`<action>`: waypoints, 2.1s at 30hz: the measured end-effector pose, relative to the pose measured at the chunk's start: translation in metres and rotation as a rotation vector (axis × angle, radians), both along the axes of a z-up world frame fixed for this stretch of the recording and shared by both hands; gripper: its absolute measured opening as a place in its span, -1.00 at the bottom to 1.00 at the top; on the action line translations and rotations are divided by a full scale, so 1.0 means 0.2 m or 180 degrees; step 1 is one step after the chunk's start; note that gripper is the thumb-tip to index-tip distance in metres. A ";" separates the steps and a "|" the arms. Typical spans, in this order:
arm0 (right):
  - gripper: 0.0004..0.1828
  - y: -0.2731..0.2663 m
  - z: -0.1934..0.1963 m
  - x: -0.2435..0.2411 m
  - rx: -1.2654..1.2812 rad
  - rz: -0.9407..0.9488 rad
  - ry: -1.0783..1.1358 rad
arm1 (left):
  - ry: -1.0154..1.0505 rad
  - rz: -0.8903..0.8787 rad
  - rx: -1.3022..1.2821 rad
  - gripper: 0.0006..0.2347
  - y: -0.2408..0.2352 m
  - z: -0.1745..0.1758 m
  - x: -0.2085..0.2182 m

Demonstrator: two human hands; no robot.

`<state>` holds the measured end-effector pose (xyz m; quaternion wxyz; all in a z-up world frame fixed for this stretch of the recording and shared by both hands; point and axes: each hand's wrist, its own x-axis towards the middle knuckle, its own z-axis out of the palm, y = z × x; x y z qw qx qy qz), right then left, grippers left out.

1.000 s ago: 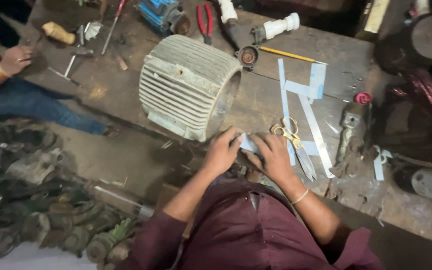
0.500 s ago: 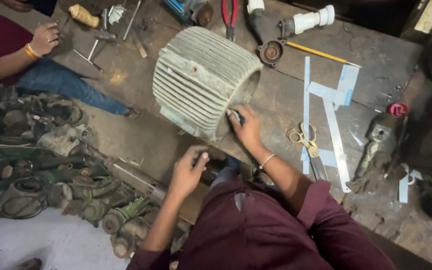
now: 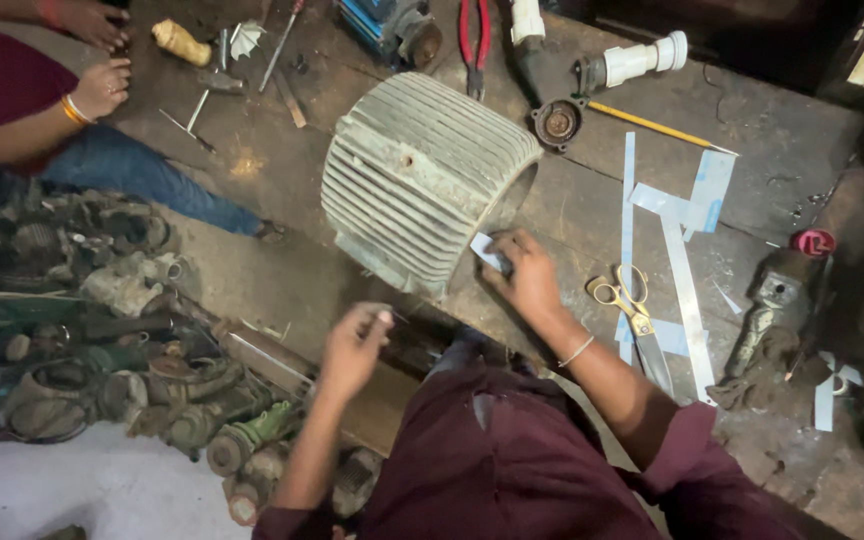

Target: The person cuts strips of light blue insulating material with scissors and inserts them into the slots of a cylindrical metal motor housing. The person repeatedly measures, cuts, and places the strips into the housing slots.

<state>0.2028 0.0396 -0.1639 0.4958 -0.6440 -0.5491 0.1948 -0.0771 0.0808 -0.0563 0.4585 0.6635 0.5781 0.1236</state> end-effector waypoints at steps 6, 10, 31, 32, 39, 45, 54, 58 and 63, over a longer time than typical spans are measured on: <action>-0.68 0.09 -0.05 0.00 -0.0011 0.0075 0.0193 | 0.0071 0.0329 0.0872 -0.80 0.61 -0.13 -0.14; -0.70 0.05 0.02 -0.01 0.0158 -0.0161 0.0204 | -0.0715 0.0336 0.0398 -0.77 0.99 -0.22 -0.10; -0.76 0.04 -0.03 -0.19 -0.0207 -0.0766 0.0574 | -0.1353 -0.0141 -0.2774 -0.63 1.55 -0.98 0.03; -0.76 0.02 -0.03 -0.22 -0.0188 -0.0938 0.0593 | -0.1574 -0.0136 -0.2829 -0.63 1.53 -0.99 0.02; -0.51 0.06 -0.02 -0.24 -0.0417 -0.0505 -0.0314 | -0.1881 -0.0078 -0.2855 -0.60 1.50 -0.91 0.08; -0.38 0.01 0.00 -0.15 -0.0316 -0.0099 -0.0367 | -0.2329 -0.0456 -0.2421 -0.57 1.53 -0.91 0.13; -0.45 0.03 -0.05 -0.26 -0.0498 -0.0805 0.0481 | -0.2618 -0.0655 -0.2338 -0.56 1.58 -1.06 0.03; -0.48 0.02 -0.06 -0.26 -0.0298 -0.0723 0.0356 | -0.1798 -0.1340 -0.1767 -0.55 1.57 -1.05 0.00; -0.50 0.03 -0.03 -0.31 -0.0429 -0.0929 0.0602 | -0.2034 -0.1082 -0.2027 -0.56 1.57 -1.04 0.00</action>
